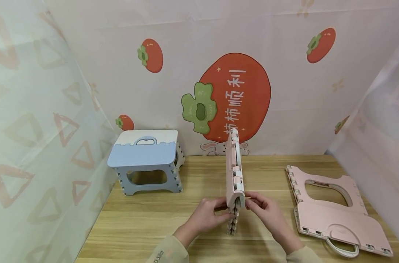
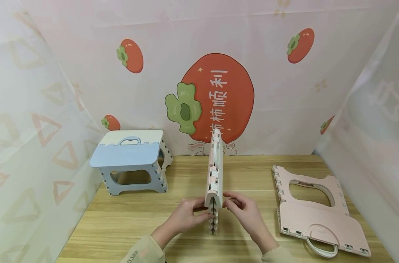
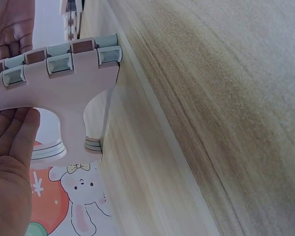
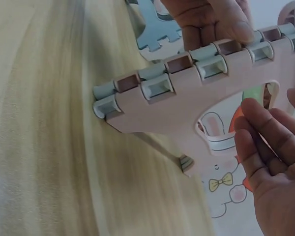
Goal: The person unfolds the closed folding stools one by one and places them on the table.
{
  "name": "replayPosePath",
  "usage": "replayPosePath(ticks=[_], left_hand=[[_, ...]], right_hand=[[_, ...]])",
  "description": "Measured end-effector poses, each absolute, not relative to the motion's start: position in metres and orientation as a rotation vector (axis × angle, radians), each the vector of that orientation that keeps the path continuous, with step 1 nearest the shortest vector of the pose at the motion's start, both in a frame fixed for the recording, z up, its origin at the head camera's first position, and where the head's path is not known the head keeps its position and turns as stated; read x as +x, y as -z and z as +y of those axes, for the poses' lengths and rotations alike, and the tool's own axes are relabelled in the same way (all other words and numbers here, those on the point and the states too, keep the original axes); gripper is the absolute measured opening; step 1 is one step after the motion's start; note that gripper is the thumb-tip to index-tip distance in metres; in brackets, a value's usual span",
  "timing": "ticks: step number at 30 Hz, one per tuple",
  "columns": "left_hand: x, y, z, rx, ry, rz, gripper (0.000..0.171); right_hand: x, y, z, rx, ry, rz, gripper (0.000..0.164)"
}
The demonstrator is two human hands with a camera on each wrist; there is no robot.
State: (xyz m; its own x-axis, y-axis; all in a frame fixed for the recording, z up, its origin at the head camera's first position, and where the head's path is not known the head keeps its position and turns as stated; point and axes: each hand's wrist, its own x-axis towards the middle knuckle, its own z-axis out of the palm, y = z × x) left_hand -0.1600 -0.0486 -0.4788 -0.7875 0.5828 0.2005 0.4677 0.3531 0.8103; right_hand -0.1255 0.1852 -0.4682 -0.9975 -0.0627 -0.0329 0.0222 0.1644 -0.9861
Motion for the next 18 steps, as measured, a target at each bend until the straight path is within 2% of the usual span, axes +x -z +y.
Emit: replayPosePath(ticks=[13,18], left_hand=[[-0.158,0.477,-0.051,1.008,-1.375,2.517,0.044],[-0.158,0.476,-0.051,1.012,-1.328,2.551,0.048]], right_hand=[[-0.115,0.475,0.178,-0.159,1.961,2.355,0.039],[-0.114,0.479,0.179,-0.278,1.904,2.400,0.033]])
